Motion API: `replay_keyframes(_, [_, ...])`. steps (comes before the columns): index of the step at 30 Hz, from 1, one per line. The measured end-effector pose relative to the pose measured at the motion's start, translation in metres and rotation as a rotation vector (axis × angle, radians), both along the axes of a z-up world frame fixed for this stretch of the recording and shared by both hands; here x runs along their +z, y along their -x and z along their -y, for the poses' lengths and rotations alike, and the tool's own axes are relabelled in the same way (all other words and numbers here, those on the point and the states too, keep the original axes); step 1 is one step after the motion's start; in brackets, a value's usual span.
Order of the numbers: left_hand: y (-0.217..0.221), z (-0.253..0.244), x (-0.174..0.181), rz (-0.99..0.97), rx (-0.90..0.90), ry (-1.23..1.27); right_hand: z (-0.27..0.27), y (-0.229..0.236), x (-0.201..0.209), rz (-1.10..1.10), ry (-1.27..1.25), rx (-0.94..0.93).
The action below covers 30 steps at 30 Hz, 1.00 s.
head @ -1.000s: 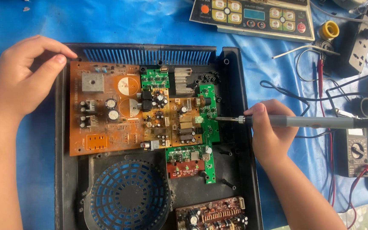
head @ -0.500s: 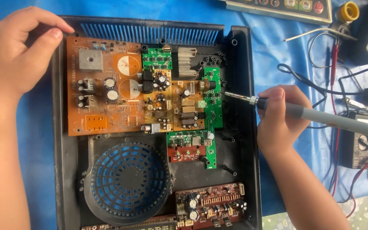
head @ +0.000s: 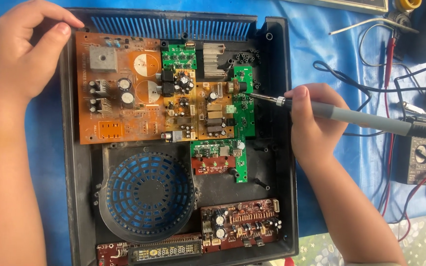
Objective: Soldering or desoldering electronic components on a circuit board using a soldering iron.
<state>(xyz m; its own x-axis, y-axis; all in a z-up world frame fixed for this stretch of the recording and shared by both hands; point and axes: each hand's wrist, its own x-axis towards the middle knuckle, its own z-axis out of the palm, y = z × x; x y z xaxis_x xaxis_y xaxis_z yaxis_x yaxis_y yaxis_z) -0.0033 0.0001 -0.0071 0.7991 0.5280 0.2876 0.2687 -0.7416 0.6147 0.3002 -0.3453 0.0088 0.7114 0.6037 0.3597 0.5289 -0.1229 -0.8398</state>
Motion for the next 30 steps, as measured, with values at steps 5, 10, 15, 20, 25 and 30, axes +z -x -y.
replay_keyframes(5, [-0.001, 0.000, 0.003, 0.019, -0.019, -0.023, -0.001, 0.001, 0.003, 0.027, 0.003, 0.011])
replay_keyframes(10, [-0.002, -0.001, 0.004, 0.009, -0.022, -0.024, -0.003, 0.003, 0.005, -0.027, 0.015, 0.043])
replay_keyframes(15, [-0.002, -0.001, 0.004, 0.003, -0.023, -0.031, -0.002, 0.002, 0.003, -0.009, 0.012, 0.006])
replay_keyframes(20, [-0.005, 0.001, 0.010, -0.001, -0.024, -0.038, -0.002, 0.002, 0.005, -0.023, 0.037, 0.003])
replay_keyframes(25, [-0.007, 0.001, 0.011, -0.014, -0.004, -0.017, -0.003, 0.001, 0.005, -0.018, 0.035, 0.024])
replay_keyframes(30, [-0.010, 0.005, 0.018, -0.041, 0.032, 0.023, -0.004, 0.004, 0.009, -0.057, 0.026, 0.016])
